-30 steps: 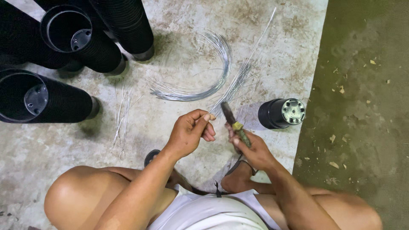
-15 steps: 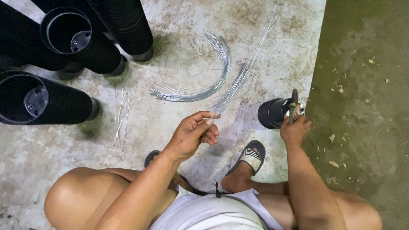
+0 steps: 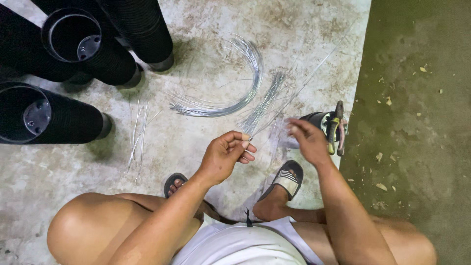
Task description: The person sits on the floor and repeatedly twists short lengths of thin metal wire by hand to form loops. They use pliers to tighten the twisted sections and place the finished pieces on the floor.
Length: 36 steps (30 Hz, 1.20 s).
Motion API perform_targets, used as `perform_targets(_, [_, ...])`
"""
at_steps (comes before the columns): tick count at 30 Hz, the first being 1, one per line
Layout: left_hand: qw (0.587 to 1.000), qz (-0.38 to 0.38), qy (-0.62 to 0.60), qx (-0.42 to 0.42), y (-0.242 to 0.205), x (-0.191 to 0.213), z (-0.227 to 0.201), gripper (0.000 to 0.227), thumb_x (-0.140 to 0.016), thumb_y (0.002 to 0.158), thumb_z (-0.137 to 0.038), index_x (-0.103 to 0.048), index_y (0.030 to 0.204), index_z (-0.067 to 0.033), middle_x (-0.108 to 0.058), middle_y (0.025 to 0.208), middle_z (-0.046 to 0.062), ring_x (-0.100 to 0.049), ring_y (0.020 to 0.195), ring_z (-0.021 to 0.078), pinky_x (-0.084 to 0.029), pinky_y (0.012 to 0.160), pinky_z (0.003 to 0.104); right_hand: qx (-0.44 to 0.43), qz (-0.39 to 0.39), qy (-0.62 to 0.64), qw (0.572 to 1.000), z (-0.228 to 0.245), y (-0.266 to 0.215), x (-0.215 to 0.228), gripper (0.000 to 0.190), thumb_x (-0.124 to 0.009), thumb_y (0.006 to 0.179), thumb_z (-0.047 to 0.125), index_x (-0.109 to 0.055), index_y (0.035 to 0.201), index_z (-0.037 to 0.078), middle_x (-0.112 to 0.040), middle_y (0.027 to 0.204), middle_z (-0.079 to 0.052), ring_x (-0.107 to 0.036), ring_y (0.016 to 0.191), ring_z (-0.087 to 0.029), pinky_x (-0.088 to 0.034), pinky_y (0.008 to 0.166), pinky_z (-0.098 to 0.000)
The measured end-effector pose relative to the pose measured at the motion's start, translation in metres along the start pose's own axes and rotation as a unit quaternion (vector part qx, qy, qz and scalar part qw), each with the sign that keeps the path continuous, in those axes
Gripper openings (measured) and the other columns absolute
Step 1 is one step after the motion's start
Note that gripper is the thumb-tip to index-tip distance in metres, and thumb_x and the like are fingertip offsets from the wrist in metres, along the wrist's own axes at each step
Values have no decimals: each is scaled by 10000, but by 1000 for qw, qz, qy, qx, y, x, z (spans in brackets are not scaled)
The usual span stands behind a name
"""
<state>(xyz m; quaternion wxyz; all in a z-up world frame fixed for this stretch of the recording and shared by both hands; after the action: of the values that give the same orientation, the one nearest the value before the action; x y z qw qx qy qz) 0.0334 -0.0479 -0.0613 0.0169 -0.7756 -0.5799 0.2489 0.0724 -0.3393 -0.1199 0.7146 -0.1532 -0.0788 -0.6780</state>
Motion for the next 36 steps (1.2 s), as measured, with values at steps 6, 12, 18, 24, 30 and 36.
perform_targets(6, [992, 80, 100, 15, -11, -11, 15, 194, -535, 1021, -98, -625, 1150, 16, -695, 883, 49, -691, 765, 112, -593, 710, 263, -78, 46, 164, 982, 38, -42, -78, 177, -652, 1022, 82, -754, 1045, -60, -709, 864, -83, -632, 736, -124, -528, 697, -276])
perform_targets(12, [987, 104, 81, 98, -11, -15, 34, 272, -593, 1028, -205, -736, 1117, 8, -656, 757, 24, -625, 660, 102, -557, 627, 266, -33, 128, 136, 982, 44, -52, -79, 188, -652, 1002, 76, -765, 991, -73, -712, 876, -79, -624, 768, -115, -519, 700, -263])
perform_targets(18, [978, 137, 4, 160, -4, -16, 59, 319, -624, 1020, -287, -750, 1134, -16, -643, 732, -15, -628, 640, 106, -531, 602, 264, -131, 83, 271, 950, 29, -42, -64, 196, -629, 984, 59, -727, 1088, -75, -740, 929, -124, -678, 784, -142, -560, 763, -279])
perform_targets(24, [969, 153, -98, 167, -6, -19, 69, 335, -660, 1014, -333, -749, 1133, -32, -629, 749, -26, -605, 653, 91, -493, 604, 246, -117, 118, 154, 974, 23, -38, -60, 209, -691, 909, 41, -726, 1091, -54, -770, 937, -138, -739, 857, -162, -595, 820, -302])
perform_targets(30, [956, 176, -146, 183, -12, -22, 59, 297, -615, 1036, -292, -734, 1126, -36, -615, 763, -21, -570, 639, 83, -476, 600, 233, -62, 123, 157, 978, 24, -36, -57, 109, -721, 936, 36, -751, 990, -54, -772, 930, -147, -730, 833, -180, -589, 798, -306])
perform_targets(36, [952, 188, -169, 175, -16, -26, 56, 273, -601, 1063, -239, -722, 1138, -5, -557, 759, -35, -494, 628, 59, -438, 590, 222, -76, 184, 190, 961, 33, -46, -58, 174, -748, 858, -1, -748, 1030, -24, -774, 967, -112, -740, 892, -163, -588, 837, -295])
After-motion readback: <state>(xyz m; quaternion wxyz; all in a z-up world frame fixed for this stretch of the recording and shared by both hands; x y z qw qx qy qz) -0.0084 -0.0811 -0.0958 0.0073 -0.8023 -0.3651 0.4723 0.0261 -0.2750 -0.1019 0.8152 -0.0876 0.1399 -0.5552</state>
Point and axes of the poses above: each hand's wrist, its own y-axis towards the middle knuckle, its own x-axis out of the back of the hand, z = x × y, the point moved 4 cm from there along y, towards the middle knuckle
